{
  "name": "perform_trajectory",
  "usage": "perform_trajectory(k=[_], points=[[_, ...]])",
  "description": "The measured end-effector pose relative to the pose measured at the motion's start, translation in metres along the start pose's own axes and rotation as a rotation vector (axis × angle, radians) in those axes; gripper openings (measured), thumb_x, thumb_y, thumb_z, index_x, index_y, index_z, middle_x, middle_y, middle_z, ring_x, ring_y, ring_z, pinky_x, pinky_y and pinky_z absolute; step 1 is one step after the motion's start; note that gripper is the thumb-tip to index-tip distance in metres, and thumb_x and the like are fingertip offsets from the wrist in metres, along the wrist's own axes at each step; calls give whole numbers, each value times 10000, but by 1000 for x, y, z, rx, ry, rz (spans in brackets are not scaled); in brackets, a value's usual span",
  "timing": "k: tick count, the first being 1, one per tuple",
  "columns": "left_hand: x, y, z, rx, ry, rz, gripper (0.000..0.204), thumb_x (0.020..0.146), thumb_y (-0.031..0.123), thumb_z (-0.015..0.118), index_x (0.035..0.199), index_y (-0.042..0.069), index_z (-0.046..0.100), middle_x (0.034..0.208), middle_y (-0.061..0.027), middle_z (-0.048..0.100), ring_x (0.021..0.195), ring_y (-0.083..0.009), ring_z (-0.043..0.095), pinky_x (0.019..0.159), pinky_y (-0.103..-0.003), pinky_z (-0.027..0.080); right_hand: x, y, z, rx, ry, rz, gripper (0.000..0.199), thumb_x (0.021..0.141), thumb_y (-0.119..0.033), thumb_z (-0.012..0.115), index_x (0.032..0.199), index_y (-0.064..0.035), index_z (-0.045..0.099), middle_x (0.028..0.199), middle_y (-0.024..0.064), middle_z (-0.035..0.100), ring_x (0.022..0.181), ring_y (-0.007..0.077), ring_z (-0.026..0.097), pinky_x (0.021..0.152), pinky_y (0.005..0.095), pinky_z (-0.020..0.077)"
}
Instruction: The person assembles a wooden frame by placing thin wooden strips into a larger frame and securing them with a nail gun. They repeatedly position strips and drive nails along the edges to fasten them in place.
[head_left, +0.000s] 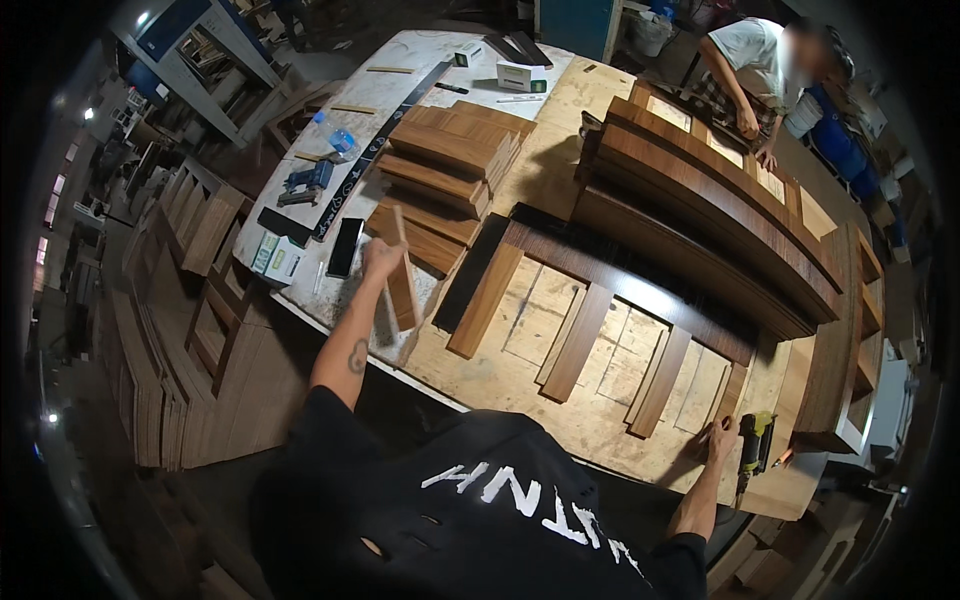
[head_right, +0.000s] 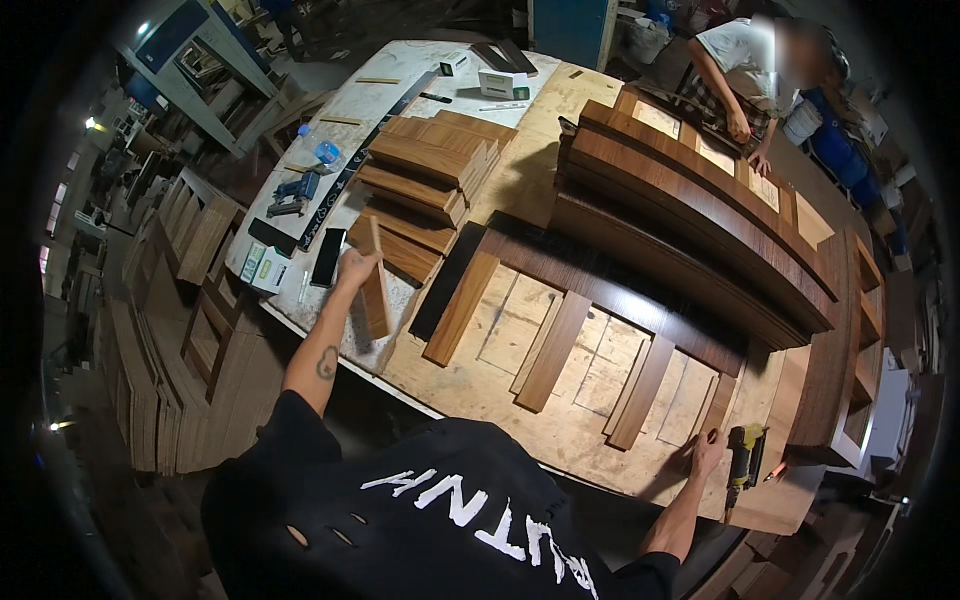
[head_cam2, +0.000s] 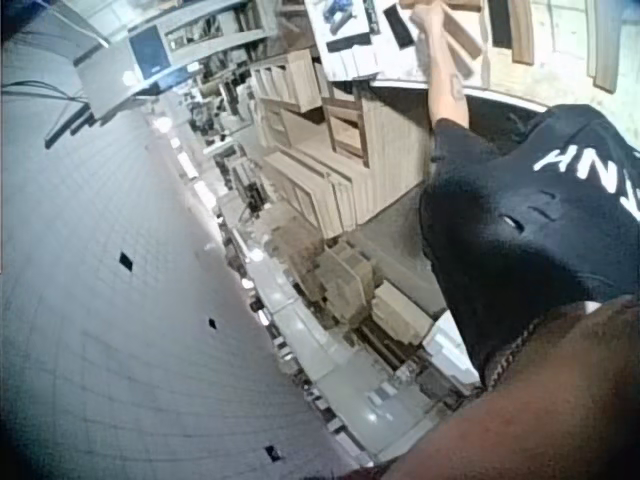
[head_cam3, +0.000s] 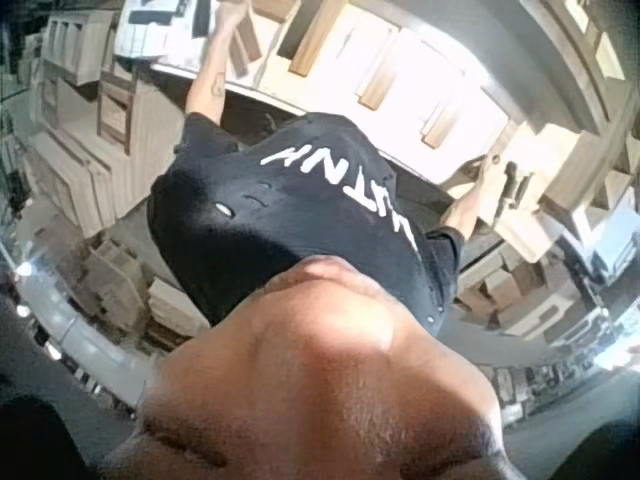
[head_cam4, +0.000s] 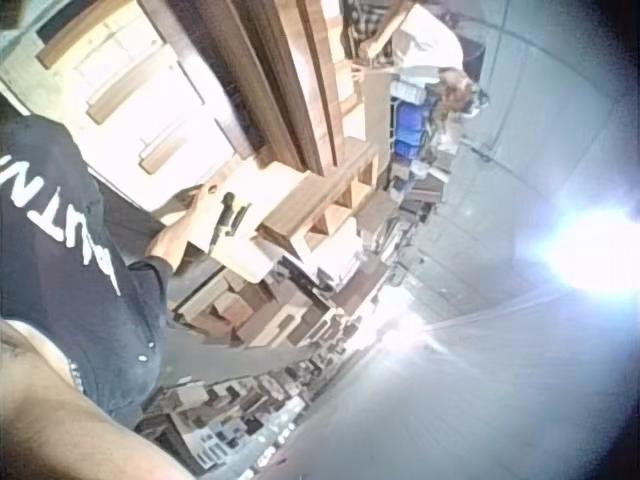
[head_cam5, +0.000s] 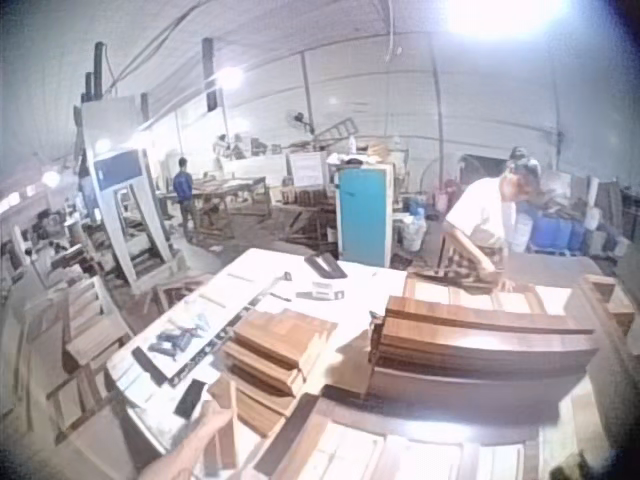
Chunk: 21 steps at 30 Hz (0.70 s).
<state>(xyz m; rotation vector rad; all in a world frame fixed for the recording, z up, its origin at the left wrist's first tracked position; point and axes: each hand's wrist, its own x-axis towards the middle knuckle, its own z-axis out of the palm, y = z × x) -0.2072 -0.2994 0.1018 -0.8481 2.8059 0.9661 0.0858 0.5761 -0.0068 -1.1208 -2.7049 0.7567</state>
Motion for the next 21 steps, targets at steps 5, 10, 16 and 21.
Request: perform_trajectory(k=[5,10,16,21], points=[[67,-8,44,-519,94,-382,951,882,542,739,1495,-80,363,1481,-245,478,1176,-381,607,860,-499,604,-1,-6,4,-57,-125,19,541,848,-263,728,1284,29,595,1269,267,621,1203,403,591,994,461,476],[127,-57,40,-1100,-109,-212,810,999,653,416,1624,170,242,1701,-44,172,1491,-394,305,1119,-601,383,8,-28,36,256,12,-40,447,845,-315,742,1144,11,675,1088,215,710,1080,332,671,897,425,520],[54,20,98,-1240,-142,-592,955,935,647,536,1639,120,163,1680,-172,194,1542,-397,175,1207,-654,61,-14,-19,-5,-24,6,350,693,792,-407,723,1322,19,589,1243,263,677,1193,412,632,996,451,505],[28,40,93,-1457,-203,-457,1024,918,677,570,1641,103,127,1698,-172,118,1551,-386,149,1222,-626,26,-22,-43,-30,-79,-63,362,746,793,-374,739,1399,-2,513,1261,281,654,1209,436,609,1018,469,495]])
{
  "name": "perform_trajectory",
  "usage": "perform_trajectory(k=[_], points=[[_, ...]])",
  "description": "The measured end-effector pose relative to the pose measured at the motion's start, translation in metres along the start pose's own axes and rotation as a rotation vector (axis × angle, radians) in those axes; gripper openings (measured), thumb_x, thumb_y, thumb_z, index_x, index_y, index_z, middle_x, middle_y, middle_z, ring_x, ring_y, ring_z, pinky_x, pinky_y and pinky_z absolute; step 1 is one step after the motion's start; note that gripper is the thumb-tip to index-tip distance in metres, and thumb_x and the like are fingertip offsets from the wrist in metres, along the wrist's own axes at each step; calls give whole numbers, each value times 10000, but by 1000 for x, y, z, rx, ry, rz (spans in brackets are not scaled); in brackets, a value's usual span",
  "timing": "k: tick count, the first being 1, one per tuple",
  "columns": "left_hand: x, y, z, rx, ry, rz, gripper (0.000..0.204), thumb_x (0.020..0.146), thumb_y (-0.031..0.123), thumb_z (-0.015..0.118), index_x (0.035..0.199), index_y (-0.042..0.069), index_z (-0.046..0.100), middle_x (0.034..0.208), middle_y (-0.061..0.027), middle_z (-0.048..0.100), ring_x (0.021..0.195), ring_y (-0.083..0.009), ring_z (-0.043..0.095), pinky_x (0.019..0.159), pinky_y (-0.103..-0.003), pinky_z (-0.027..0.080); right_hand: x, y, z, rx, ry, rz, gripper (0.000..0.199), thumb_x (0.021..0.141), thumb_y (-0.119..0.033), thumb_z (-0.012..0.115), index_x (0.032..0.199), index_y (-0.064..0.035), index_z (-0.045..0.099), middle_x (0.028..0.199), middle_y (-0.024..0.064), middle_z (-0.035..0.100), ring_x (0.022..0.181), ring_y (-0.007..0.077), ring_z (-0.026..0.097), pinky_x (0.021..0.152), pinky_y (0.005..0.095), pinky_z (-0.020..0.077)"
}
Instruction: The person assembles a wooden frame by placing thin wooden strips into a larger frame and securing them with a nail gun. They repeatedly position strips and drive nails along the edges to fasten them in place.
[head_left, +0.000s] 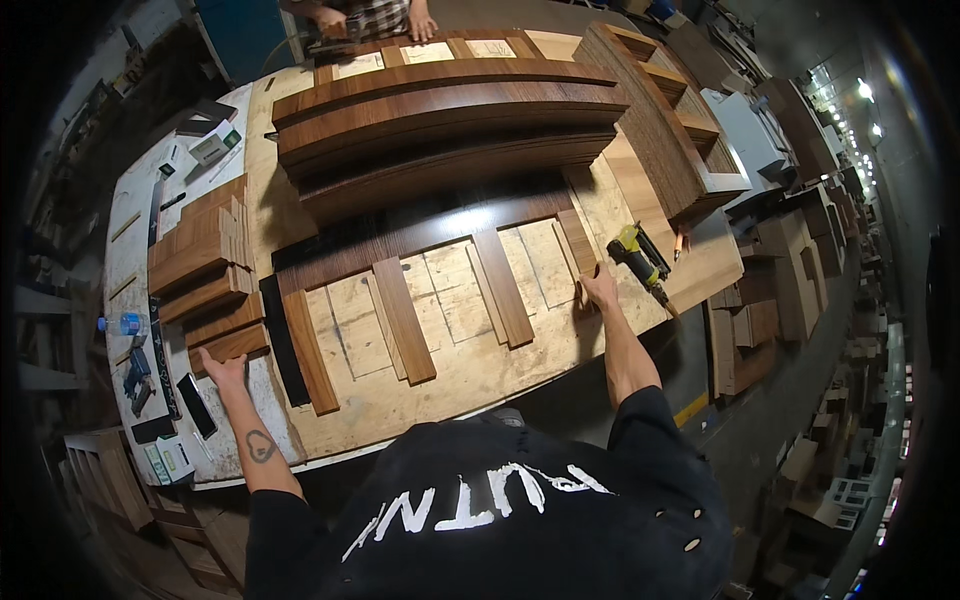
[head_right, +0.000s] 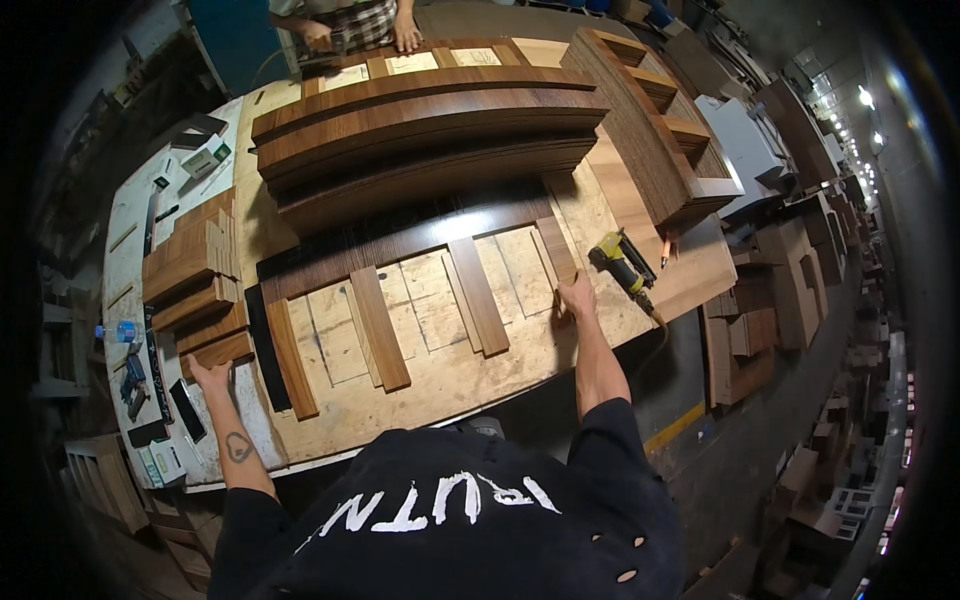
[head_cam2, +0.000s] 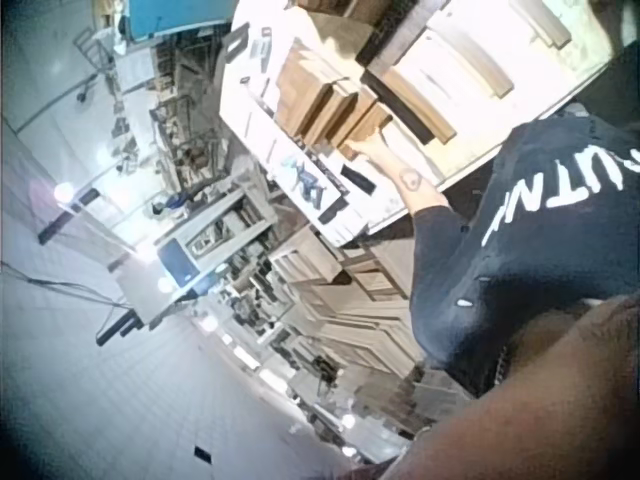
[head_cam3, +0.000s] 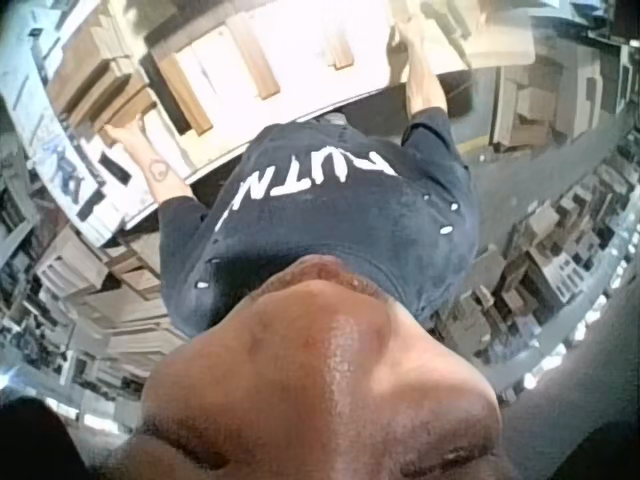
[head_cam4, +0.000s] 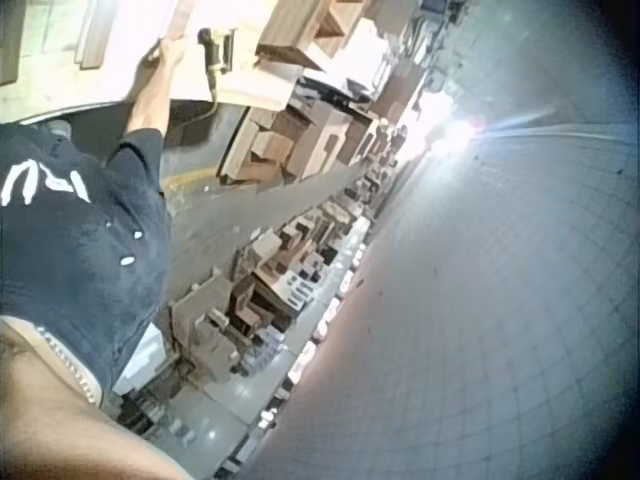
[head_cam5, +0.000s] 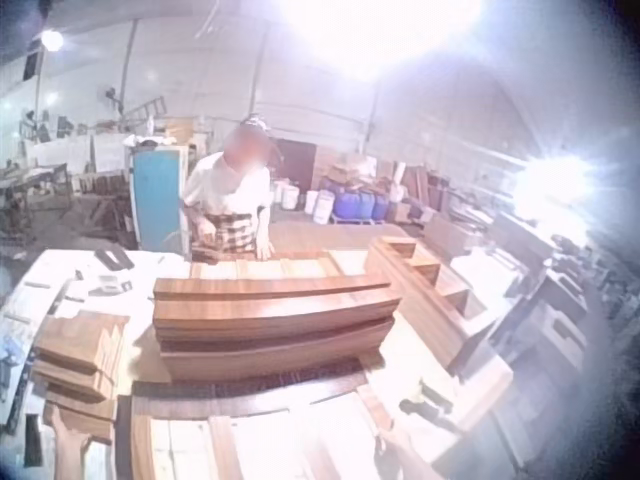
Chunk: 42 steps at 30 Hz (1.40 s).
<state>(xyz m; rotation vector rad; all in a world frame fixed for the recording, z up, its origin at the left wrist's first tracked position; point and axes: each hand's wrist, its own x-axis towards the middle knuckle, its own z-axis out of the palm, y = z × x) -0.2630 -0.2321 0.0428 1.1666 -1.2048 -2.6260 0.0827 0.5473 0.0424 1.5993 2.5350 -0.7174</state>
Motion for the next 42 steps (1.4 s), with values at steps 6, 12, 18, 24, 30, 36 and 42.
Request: perform_trajectory(k=[6,12,18,24,30,36,42], points=[[-17,-47,-45,268,277,113,743,975,447,636,1534,40,364,1492,-199,453,1369,-334,467,1125,-474,400,4,-6,7,-57,115,-259,457,828,-264,716,1198,-7,636,1120,284,684,1089,451,647,937,508,521],[-145,-230,14,406,-64,348,309,1006,227,556,1243,30,577,1053,-120,644,895,-222,630,694,-293,518,16,8,11,-96,192,-422,312,841,-265,709,957,21,663,885,246,685,861,440,666,779,527,545],[-362,-462,185,1341,-585,565,549,1004,308,569,1394,-72,506,1335,-240,602,1267,-336,561,1092,-408,433,35,9,-18,157,-64,-486,351,908,-255,636,1090,43,671,1002,302,686,957,461,665,836,540,531],[-428,-617,311,1732,-824,836,856,881,255,648,1540,-104,238,1600,-335,214,1499,-462,195,1215,-581,136,120,3,0,917,-133,-440,507,951,-190,573,1387,64,529,1220,290,662,1090,425,655,956,475,518],[-419,-666,343,1935,-512,760,1126,833,437,698,1561,-133,56,1629,-383,-6,1541,-495,-21,1179,-675,-19,175,-31,-10,494,-376,-415,477,953,-208,541,1369,21,584,1285,286,641,1208,416,621,1047,429,487],[-419,-672,343,2152,-446,764,1064,869,374,650,1555,-157,34,1624,-398,-11,1540,-501,-44,1199,-640,-60,189,-46,-23,446,-527,-346,454,929,-181,540,1332,3,636,1318,273,626,1285,396,585,1109,388,436],[-414,-677,336,1969,-407,904,973,876,253,608,1568,-133,43,1632,-384,-26,1543,-494,-54,1213,-613,-83,177,-52,-38,670,-861,-104,632,939,-56,526,1561,-94,420,692,62,622,487,95,450,462,248,371]])
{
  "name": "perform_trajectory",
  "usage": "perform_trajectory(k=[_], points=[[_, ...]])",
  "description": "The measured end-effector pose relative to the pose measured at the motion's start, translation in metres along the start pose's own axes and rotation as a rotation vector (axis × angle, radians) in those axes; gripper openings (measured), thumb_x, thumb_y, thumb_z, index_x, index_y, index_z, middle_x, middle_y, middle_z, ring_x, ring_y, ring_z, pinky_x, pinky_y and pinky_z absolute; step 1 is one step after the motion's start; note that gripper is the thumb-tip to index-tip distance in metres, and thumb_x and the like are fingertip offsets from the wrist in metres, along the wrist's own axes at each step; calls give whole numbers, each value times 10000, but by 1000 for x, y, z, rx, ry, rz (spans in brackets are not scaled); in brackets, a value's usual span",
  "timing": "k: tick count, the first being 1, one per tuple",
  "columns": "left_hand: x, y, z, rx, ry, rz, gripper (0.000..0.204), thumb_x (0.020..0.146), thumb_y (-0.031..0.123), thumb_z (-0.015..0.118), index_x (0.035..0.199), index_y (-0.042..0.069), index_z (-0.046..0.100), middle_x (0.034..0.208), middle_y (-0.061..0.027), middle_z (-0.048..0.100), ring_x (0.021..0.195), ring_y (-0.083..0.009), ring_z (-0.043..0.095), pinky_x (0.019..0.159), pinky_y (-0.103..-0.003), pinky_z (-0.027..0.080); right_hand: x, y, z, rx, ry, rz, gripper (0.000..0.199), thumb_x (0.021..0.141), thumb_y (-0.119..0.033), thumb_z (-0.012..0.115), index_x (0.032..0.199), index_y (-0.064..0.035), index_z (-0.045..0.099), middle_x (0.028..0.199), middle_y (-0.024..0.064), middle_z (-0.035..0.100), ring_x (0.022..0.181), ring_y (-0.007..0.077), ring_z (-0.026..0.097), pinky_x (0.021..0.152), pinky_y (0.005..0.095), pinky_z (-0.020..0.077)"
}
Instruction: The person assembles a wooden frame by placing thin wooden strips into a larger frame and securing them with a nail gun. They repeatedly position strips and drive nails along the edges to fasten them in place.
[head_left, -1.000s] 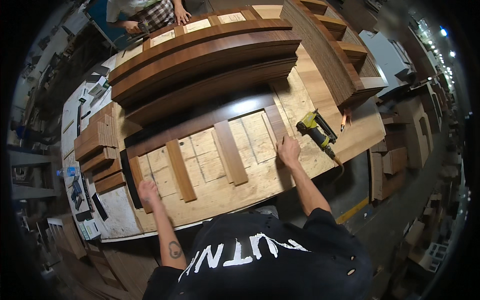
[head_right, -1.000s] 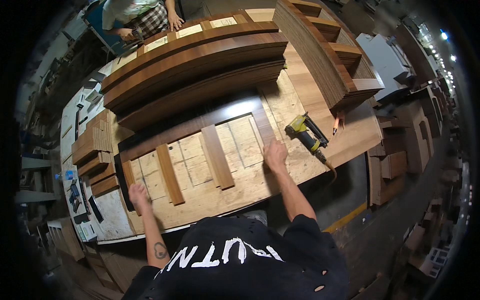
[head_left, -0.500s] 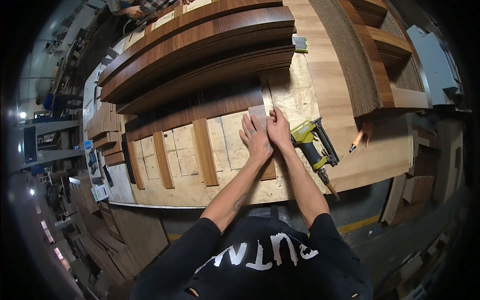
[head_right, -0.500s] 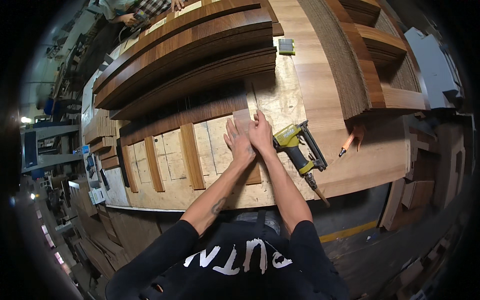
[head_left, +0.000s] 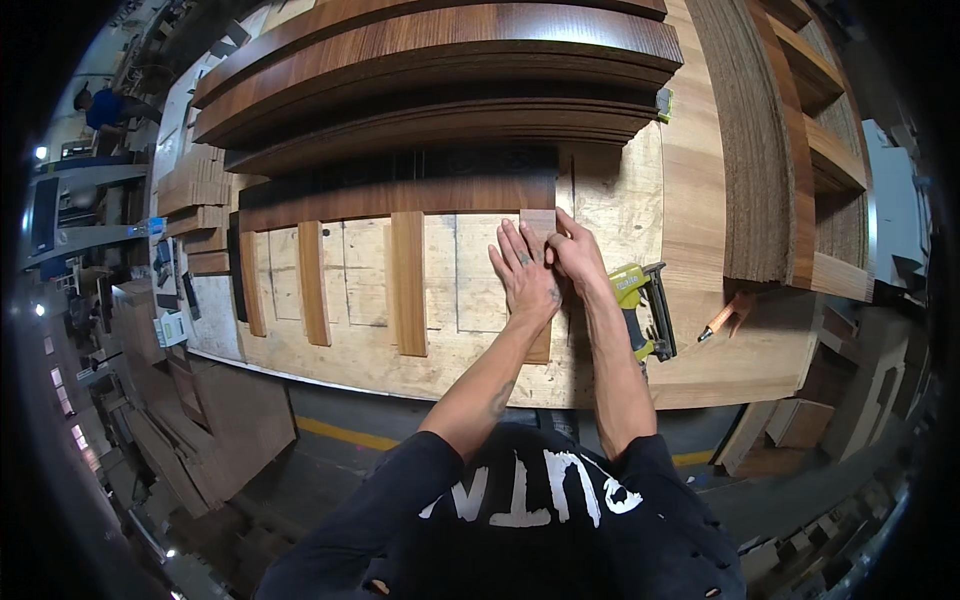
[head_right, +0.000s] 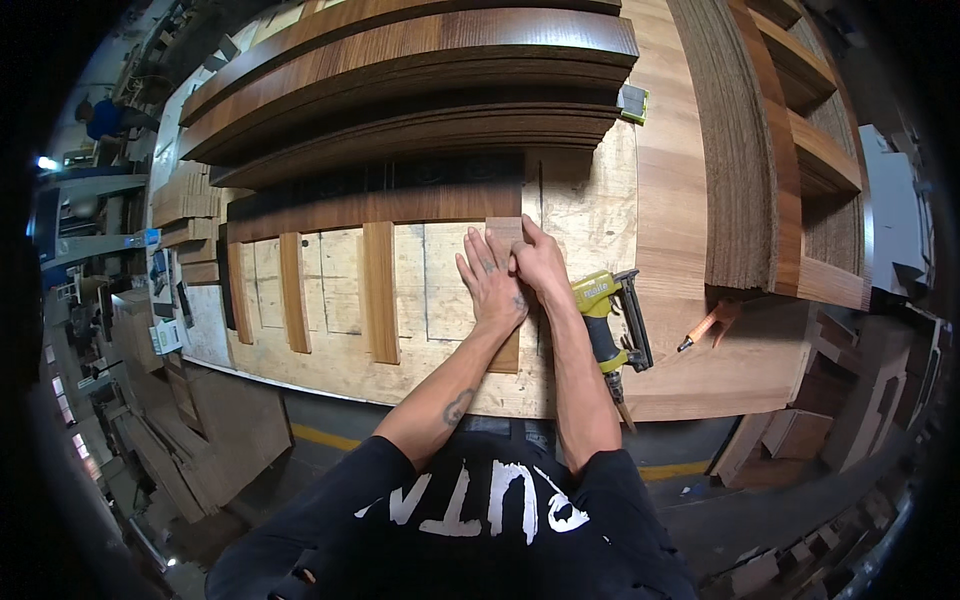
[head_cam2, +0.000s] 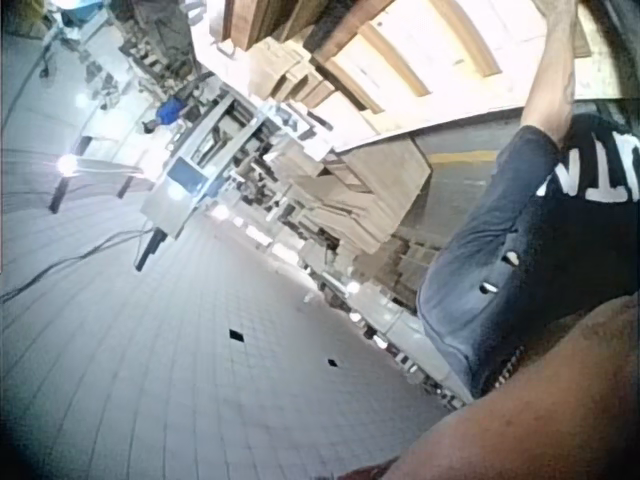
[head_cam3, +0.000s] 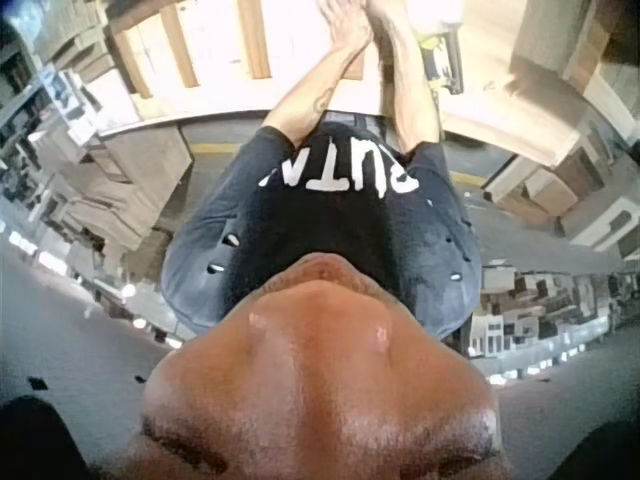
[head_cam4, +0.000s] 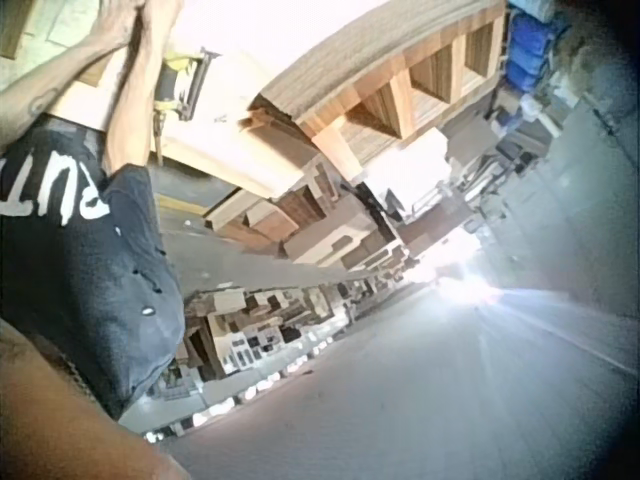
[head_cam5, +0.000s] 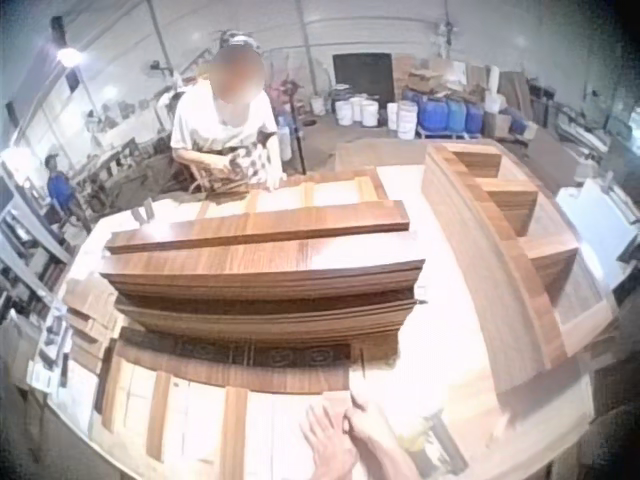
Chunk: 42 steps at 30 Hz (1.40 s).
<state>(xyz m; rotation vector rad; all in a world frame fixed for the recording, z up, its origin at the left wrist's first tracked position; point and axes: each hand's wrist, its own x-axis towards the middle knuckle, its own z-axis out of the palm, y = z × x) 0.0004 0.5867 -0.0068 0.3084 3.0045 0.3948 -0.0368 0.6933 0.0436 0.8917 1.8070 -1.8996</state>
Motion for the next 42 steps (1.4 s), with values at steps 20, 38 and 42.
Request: perform_trajectory(k=[20,38,42], points=[[3,10,-15,41,-85,-181,797,1048,473,389,1621,-8,117,1694,-246,28,1574,-388,33,1237,-611,27,-111,42,-55,-782,337,-458,473,898,-184,720,1287,31,561,1013,220,616,929,365,607,826,450,496],[5,13,-12,-74,-50,-175,801,1013,434,502,1615,14,181,1683,-225,126,1564,-378,92,1243,-604,47,-76,-113,-147,-50,-276,17,411,808,-145,771,1112,70,598,666,123,614,523,216,593,528,324,511],[3,8,-11,-85,57,-141,784,973,334,556,1607,20,217,1665,-234,188,1536,-406,187,1228,-634,123,-33,-173,-111,-113,-556,100,368,805,-103,767,1108,56,633,717,139,653,584,204,640,547,309,517]])
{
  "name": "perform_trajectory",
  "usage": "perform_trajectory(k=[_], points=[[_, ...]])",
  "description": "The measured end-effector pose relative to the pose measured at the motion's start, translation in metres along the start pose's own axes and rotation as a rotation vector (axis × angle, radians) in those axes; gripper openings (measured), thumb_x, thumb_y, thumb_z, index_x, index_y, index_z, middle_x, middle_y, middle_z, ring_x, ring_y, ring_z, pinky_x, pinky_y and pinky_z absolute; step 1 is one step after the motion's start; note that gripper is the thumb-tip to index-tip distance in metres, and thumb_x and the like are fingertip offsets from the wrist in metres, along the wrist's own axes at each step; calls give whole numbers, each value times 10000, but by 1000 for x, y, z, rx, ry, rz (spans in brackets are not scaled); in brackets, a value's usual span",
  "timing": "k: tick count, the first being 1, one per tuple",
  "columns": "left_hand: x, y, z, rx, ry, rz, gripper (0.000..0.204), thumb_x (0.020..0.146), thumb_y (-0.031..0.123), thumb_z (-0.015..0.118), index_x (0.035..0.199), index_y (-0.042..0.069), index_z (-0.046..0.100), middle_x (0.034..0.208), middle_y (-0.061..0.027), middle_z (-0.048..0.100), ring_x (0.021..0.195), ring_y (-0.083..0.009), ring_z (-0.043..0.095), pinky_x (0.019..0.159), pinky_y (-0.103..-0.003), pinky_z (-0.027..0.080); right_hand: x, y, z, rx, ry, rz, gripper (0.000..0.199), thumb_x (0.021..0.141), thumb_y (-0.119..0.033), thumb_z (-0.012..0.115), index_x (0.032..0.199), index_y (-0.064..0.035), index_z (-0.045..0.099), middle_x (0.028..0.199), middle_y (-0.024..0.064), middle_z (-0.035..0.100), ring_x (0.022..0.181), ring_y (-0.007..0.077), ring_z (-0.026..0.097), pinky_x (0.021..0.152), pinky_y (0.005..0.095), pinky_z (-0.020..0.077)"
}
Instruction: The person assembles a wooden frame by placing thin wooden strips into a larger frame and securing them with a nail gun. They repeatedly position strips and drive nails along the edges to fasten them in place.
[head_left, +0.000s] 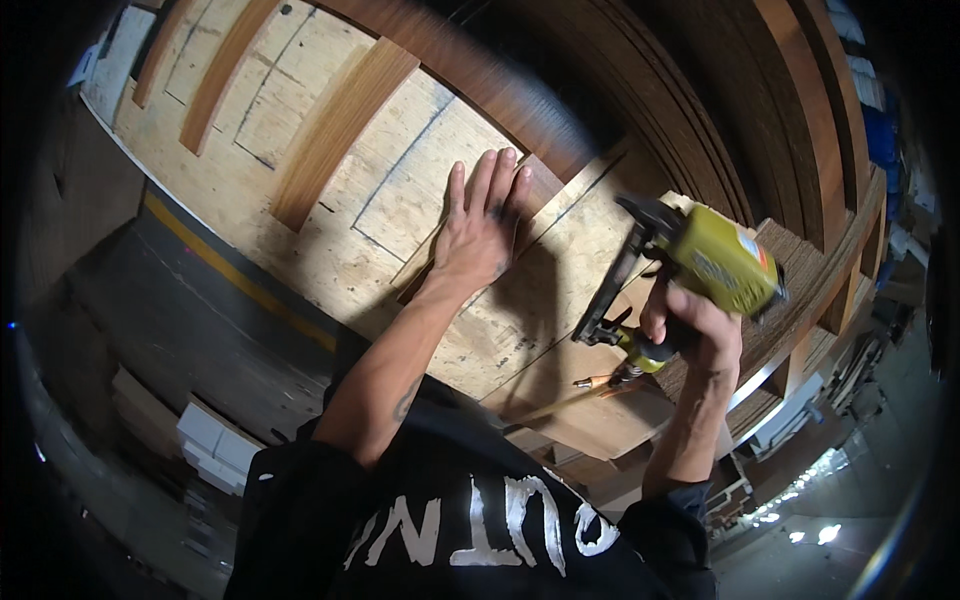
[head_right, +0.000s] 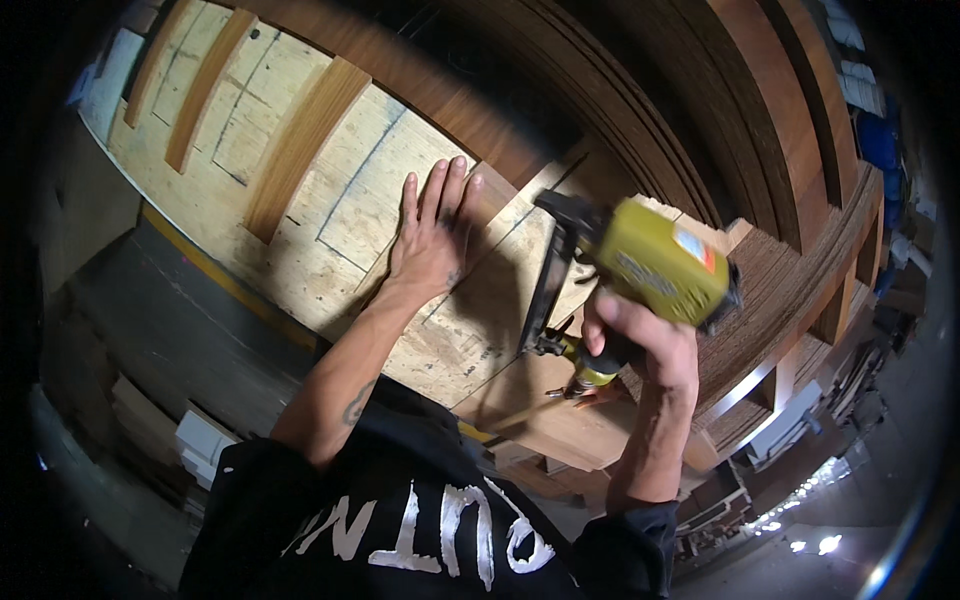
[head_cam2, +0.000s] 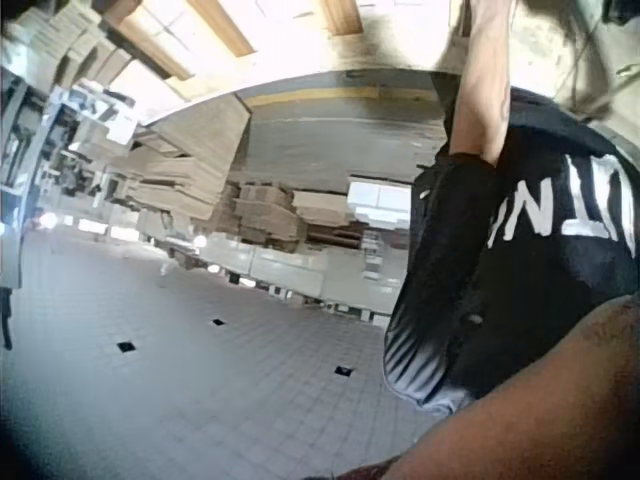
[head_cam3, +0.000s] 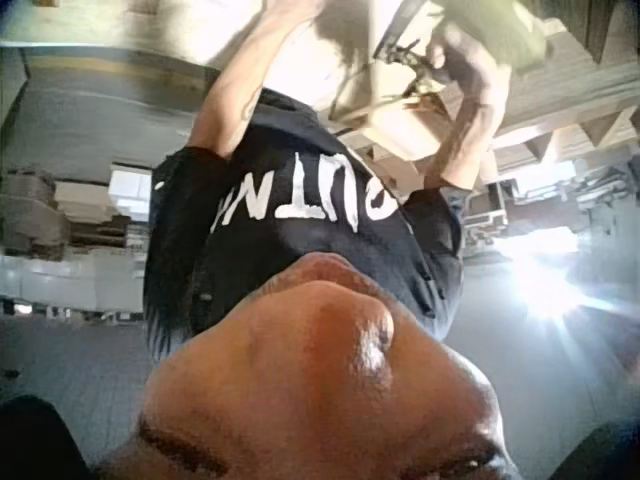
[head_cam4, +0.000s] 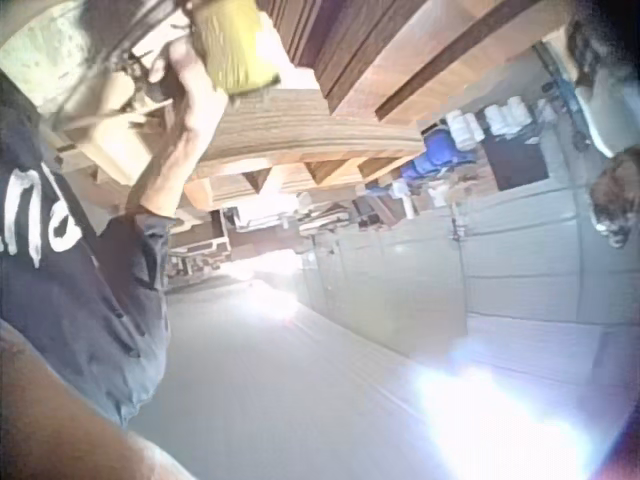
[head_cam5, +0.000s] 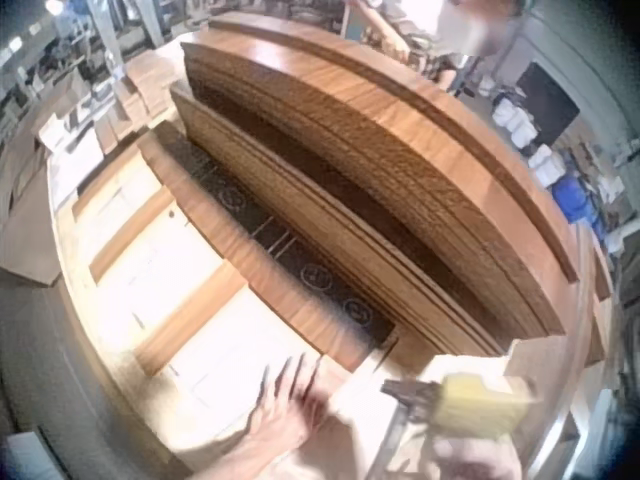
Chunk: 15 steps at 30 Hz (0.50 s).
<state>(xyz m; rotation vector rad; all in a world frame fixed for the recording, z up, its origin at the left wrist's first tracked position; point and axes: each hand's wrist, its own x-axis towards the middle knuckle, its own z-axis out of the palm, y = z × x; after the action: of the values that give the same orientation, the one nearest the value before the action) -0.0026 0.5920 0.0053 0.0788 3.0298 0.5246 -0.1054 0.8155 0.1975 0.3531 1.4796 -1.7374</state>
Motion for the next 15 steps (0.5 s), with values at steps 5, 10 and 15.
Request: perform_trajectory(k=[5,10,15], points=[[1,-2,0,45,-199,6,833,951,171,548,1626,17,85,1689,-257,41,1568,-429,11,1219,-682,-7,54,19,28,-1118,128,-175,436,830,-202,800,1158,45,652,890,174,759,796,287,758,743,372,629],[0,-2,5,-121,-264,-37,866,927,209,537,1635,40,67,1698,-230,-21,1566,-418,-63,1211,-685,-52,74,39,19,-1206,82,-31,245,785,-136,781,972,13,725,828,166,746,727,269,740,695,360,585],[0,-4,1,-166,-307,-47,876,960,337,534,1642,68,54,1700,-222,-36,1568,-408,-72,1203,-680,-77,75,45,23,-1175,134,30,177,821,-134,762,927,4,733,787,141,740,687,246,729,672,353,578]])
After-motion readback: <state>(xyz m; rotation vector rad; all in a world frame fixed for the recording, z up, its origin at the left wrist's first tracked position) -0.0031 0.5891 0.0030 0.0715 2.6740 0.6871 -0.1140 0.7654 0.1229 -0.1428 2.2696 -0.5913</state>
